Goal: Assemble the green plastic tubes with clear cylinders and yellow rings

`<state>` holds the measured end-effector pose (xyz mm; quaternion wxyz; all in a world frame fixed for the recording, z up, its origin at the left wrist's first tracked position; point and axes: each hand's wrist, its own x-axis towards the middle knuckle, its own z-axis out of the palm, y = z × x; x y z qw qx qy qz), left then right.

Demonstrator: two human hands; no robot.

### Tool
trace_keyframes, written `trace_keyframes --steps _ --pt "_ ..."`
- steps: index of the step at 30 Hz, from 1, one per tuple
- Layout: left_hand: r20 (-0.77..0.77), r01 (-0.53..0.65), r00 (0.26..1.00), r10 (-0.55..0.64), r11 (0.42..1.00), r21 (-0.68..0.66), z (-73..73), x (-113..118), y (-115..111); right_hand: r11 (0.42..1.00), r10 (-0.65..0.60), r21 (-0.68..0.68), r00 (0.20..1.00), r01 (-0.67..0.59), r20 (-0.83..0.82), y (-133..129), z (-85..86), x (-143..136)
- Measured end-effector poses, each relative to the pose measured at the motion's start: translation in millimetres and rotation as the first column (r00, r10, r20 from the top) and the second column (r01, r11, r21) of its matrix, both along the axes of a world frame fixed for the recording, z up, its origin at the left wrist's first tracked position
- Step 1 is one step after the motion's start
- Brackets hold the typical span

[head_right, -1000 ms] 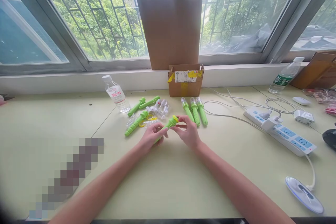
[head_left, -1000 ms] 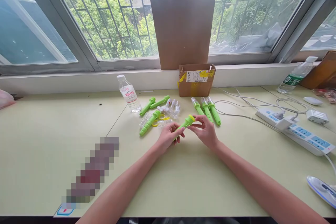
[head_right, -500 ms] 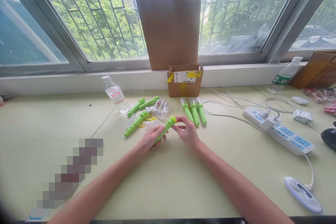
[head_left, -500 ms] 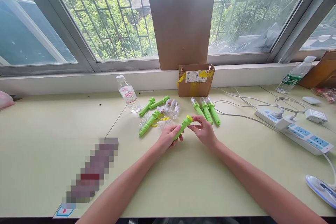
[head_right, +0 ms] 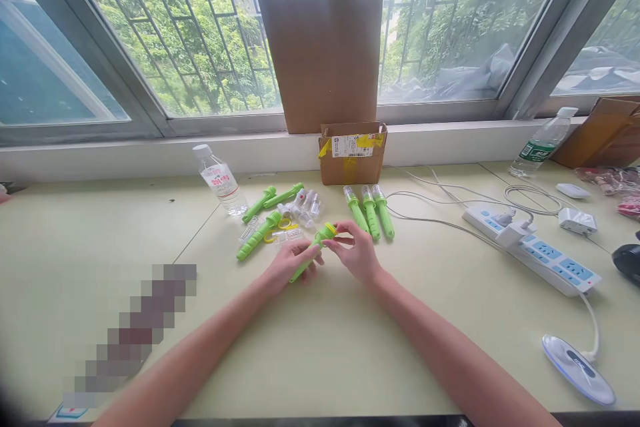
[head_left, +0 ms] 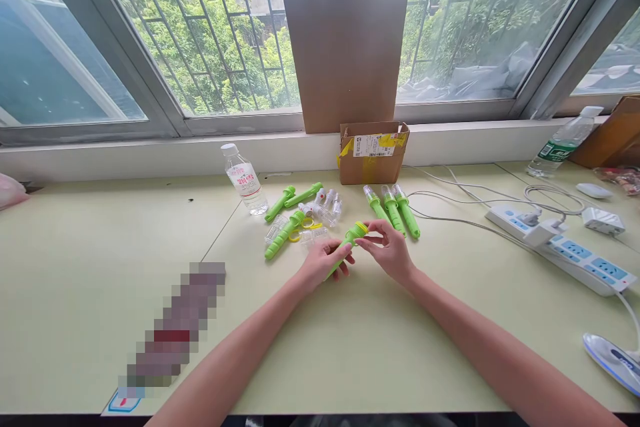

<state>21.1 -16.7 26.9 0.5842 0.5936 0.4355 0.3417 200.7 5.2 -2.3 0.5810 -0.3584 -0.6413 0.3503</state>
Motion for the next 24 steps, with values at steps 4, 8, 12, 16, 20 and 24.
trace_keyframes --steps 4,8,12,16,20,24 --pt "0.005 0.01 1.0 -0.01 0.999 -0.035 2.1 -1.4 -0.2 0.998 0.055 0.016 0.998 -0.055 0.011 0.9 -1.2 1.0" --pt "-0.014 0.022 1.0 -0.023 0.997 -0.071 2.2 -4.4 0.1 0.998 0.056 0.015 0.998 -0.056 0.018 1.4 -3.8 0.6" --pt "-0.03 -0.032 0.999 0.03 0.998 -0.048 0.0 -5.1 0.9 1.0 0.018 0.014 1.0 -0.018 0.019 -0.2 -4.5 -1.1" --pt "-0.021 -0.057 0.998 0.057 0.998 -0.028 2.0 -3.2 0.3 0.999 0.01 0.033 1.0 -0.011 0.014 -0.7 -3.1 -0.4" --pt "-0.018 -0.037 0.999 0.037 0.999 -0.021 4.1 -2.4 0.7 0.999 0.026 0.045 0.999 -0.028 0.036 0.2 -1.0 1.1" --pt "0.007 -0.011 1.0 0.011 1.0 -0.025 0.9 -3.9 3.2 0.998 0.018 0.052 0.998 -0.021 0.06 0.8 -0.6 0.8"
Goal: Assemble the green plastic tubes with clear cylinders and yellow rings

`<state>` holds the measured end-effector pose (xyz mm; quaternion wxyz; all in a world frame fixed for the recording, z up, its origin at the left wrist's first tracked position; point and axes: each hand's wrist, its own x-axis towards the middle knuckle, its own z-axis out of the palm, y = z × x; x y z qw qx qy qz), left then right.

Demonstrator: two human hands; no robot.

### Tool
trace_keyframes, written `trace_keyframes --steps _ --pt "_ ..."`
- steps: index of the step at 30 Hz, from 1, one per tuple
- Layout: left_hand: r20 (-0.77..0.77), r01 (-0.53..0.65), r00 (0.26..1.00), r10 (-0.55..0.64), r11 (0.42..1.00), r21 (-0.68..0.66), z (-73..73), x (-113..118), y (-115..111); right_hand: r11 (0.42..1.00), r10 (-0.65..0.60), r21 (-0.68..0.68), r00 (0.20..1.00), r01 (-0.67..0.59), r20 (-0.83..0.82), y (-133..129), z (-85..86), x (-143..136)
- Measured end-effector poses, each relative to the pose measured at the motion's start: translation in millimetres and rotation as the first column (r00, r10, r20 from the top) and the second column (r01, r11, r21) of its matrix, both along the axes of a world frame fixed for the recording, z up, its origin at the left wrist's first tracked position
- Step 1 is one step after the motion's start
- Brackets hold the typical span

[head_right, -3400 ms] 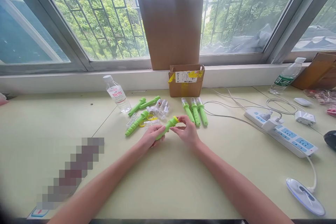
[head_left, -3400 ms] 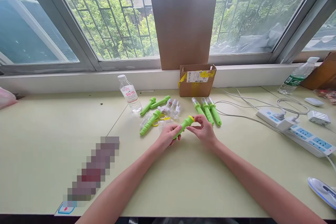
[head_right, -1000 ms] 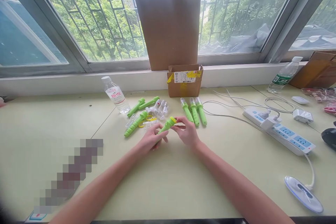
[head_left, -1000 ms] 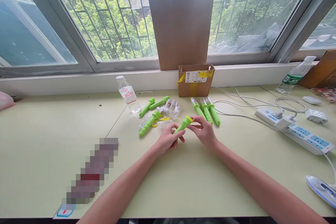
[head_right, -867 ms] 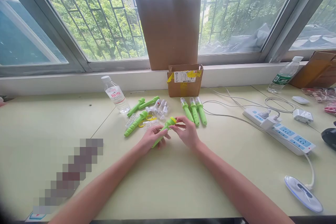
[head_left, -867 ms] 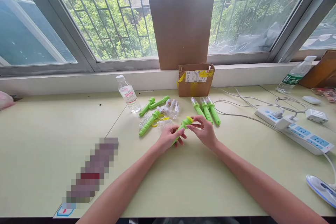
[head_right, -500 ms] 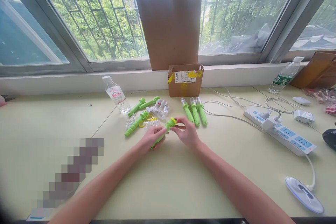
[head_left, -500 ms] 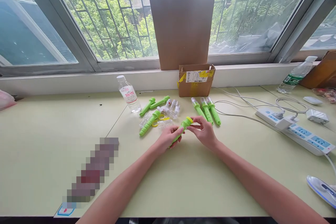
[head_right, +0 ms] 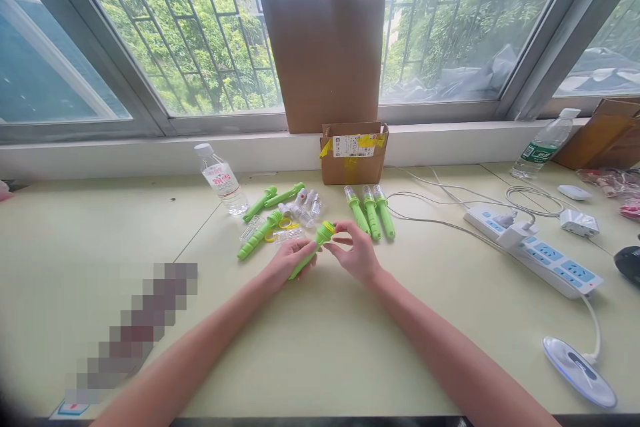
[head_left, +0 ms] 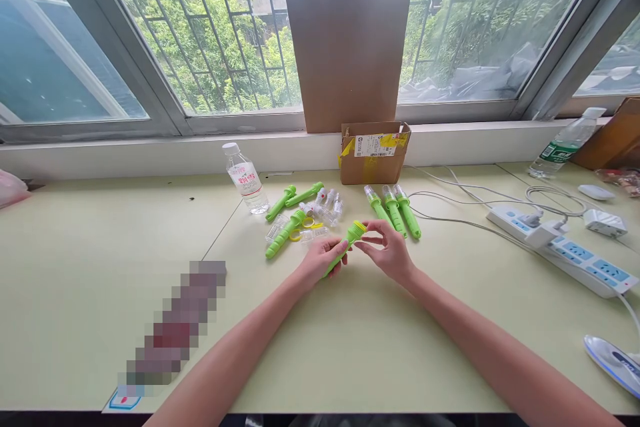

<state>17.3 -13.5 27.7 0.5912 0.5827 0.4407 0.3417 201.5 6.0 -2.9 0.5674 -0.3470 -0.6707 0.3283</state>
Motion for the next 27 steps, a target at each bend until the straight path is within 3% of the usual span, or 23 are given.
trace_keyframes --steps 8,16,27 --pt "-0.058 0.003 0.998 -0.004 1.0 -0.006 -1.6 -1.8 0.6 0.999 0.004 -0.044 1.0 -0.005 -0.024 -3.1 -1.8 -2.8" --pt "-0.002 -0.052 0.999 0.052 0.998 0.039 -6.2 -0.4 -0.2 0.999 0.016 -0.028 0.999 -0.017 -0.029 -3.4 -1.4 -3.5" --pt "-0.039 0.003 0.999 -0.001 0.999 0.044 -5.2 2.7 -0.3 0.998 -0.036 -0.051 0.999 0.036 -0.007 -1.8 -0.9 -1.9"
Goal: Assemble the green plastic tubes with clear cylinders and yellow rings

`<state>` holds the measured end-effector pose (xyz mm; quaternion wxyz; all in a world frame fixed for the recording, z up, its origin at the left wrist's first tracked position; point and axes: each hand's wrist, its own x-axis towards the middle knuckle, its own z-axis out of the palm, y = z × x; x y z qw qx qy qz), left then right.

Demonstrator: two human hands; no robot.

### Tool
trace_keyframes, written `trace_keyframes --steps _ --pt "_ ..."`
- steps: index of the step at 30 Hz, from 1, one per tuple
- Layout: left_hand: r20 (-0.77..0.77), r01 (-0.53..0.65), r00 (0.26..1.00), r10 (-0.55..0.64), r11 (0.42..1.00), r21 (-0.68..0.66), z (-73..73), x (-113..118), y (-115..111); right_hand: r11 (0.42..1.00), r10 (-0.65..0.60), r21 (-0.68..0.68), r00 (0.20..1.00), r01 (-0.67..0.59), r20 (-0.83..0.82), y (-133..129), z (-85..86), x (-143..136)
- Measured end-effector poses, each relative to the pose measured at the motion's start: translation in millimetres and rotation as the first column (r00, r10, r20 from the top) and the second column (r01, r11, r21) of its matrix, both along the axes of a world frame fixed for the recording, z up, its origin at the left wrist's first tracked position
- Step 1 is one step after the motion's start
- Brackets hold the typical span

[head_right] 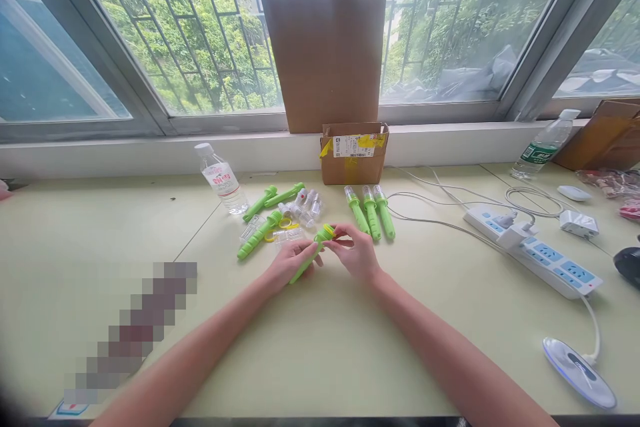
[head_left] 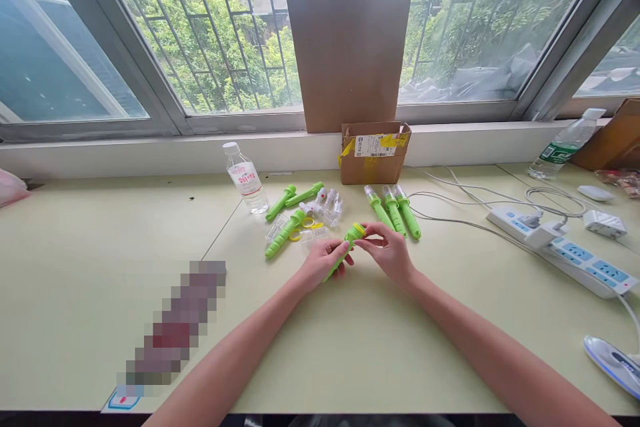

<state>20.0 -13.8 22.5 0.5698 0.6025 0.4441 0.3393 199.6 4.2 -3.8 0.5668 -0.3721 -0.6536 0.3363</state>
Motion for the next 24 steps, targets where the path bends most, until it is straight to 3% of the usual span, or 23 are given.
trace_keyframes --steps 14,24 --pt "-0.059 0.0 0.998 -0.002 1.0 -0.029 5.5 -5.1 0.3 0.999 0.04 -0.003 0.999 -0.04 0.017 -3.4 2.3 -3.0" --pt "0.077 -0.019 0.997 0.022 0.999 -0.051 2.6 -4.0 -1.0 0.997 0.078 0.009 0.996 -0.079 0.041 -3.1 3.4 -3.3"
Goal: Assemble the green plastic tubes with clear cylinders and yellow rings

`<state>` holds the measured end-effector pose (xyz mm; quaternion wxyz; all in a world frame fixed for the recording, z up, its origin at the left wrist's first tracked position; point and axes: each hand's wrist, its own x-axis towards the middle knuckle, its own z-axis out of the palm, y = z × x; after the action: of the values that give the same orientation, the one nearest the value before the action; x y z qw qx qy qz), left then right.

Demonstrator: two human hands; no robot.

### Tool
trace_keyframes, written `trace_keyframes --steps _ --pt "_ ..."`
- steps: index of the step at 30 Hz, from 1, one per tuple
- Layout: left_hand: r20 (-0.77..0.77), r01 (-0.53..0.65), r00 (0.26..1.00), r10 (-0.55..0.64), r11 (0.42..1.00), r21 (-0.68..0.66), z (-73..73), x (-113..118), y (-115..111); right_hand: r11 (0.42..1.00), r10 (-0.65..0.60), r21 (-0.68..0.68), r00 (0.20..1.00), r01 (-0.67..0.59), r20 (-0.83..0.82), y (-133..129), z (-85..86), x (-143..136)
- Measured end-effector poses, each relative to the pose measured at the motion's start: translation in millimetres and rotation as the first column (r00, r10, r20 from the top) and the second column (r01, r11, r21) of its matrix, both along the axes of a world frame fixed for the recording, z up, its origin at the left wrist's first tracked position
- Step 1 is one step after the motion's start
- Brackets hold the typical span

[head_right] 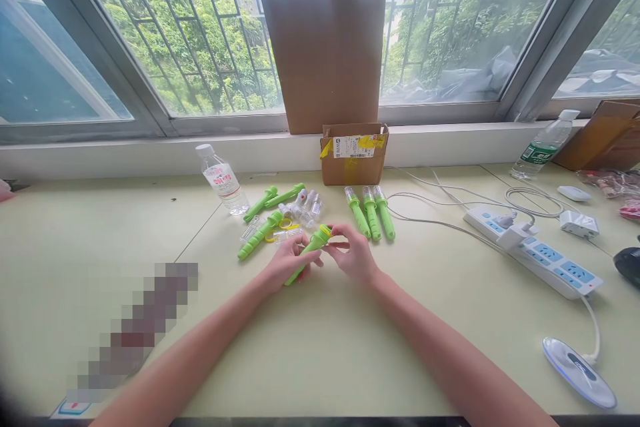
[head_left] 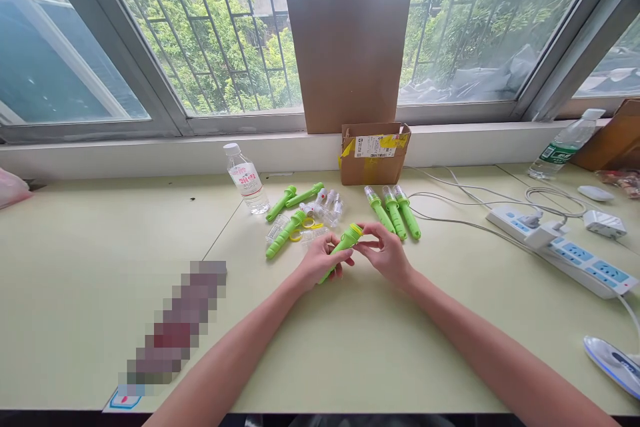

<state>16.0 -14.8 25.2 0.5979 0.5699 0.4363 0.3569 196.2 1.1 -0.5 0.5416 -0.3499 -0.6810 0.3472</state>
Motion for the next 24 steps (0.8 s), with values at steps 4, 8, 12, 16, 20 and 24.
trace_keyframes --steps 4,8,12,16,20,24 --pt "0.021 -0.001 1.0 0.001 1.0 -0.012 0.1 -0.6 1.0 1.0 -0.015 -0.008 1.0 0.015 0.022 0.4 -0.1 1.9" --pt "0.016 0.003 1.0 -0.003 1.0 0.002 0.5 -0.5 0.9 1.0 -0.008 0.005 0.999 0.008 0.039 2.5 -0.7 3.8" --pt "0.016 0.025 1.0 -0.025 1.0 0.011 -0.9 0.1 1.3 0.999 -0.006 0.037 0.997 0.004 0.073 3.7 -2.5 4.1" --pt "-0.001 0.074 0.997 -0.074 0.997 0.014 -2.2 0.0 2.3 0.997 -0.058 0.059 0.997 0.055 0.05 2.9 -5.3 3.6" --pt "-0.081 0.069 0.995 -0.064 0.996 0.057 -0.7 0.7 1.4 0.993 -0.094 0.078 0.995 0.091 0.033 2.6 -7.3 3.5" --pt "-0.137 0.03 0.99 -0.023 0.999 0.045 1.7 2.1 -1.8 0.993 -0.095 0.073 0.995 0.093 0.02 1.6 -6.9 2.4"
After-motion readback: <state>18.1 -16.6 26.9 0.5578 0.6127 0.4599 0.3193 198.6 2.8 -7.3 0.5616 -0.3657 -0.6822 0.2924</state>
